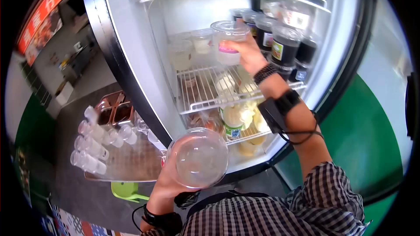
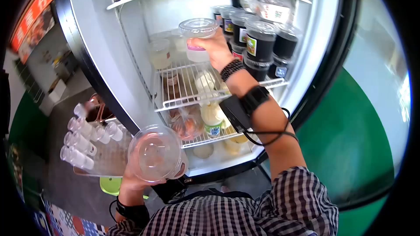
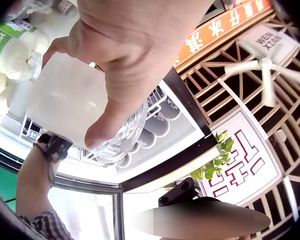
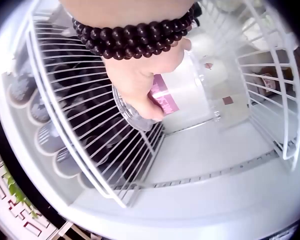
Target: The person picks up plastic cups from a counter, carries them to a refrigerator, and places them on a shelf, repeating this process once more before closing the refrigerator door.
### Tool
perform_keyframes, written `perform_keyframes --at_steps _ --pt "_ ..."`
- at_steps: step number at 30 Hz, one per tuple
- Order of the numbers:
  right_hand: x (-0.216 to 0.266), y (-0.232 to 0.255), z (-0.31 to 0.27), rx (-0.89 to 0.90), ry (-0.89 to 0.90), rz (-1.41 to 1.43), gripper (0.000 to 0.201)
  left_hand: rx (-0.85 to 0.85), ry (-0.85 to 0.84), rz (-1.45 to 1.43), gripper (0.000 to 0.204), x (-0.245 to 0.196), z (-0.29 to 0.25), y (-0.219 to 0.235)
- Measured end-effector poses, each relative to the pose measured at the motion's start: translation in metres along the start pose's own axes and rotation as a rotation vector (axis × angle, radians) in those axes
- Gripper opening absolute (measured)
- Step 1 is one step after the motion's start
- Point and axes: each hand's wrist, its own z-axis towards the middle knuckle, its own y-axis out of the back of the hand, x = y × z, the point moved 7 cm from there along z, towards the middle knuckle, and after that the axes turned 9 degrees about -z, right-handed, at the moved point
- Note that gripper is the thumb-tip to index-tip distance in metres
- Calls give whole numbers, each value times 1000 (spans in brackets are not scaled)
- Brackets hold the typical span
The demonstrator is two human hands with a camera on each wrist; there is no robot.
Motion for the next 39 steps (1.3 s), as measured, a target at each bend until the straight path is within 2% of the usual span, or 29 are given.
perform_keyframes --at_steps 1,6,9,10,16,19,22,25,27,28,29,30,31,33,34,35,37,39 --pt "-26 9 20 -98 -21 -68 72 -53 -1 -18 90 -2 8 -7" --pt "-121 26 71 -272 -140 -308 77 -235 -19 -54 91 1 35 -17" --pt "-174 28 85 -220 -247 -290 80 -284 -64 14 92 1 46 -6" --pt "-181 31 87 -247 -249 -437 80 -283 -71 24 92 1 49 -3" --pt "-185 18 85 -245 -195 -332 78 -281 -62 1 92 -4 64 7" --pt "-192 13 93 -245 -27 -402 79 -239 -46 44 92 -3 72 9" --pt "-191 10 84 -169 -146 -347 88 -165 -26 93 92 -2 81 1" --pt "-193 7 85 -106 -131 -251 92 -103 -53 162 91 5 91 -5" --pt "-210 15 99 65 -216 -318 95 -91 -75 182 90 8 97 -6" --pt "-214 28 100 88 -266 -336 96 -98 -104 194 89 5 102 -6" --pt "-208 37 98 112 -316 -355 97 -106 -127 203 88 5 107 -6" --pt "-180 44 92 69 -374 -363 98 -113 -150 211 87 3 113 -7" --pt "-109 29 55 -30 -481 -402 92 -152 -150 168 86 4 119 -8" --pt "-67 31 22 110 -418 -245 58 -225 -154 87 83 5 134 -10" --pt "-43 21 0 298 -393 -280 47 -269 -221 100 81 0 141 -9" --pt "-34 18 -18 465 -321 -301 50 -289 -266 125 80 -3 149 -7" --pt "-8 -4 -43 598 -291 -377 58 -329 -348 183 79 -5 160 1" --pt "-15 -9 -48 657 -380 -351 68 -421 -362 88 76 0 166 16"
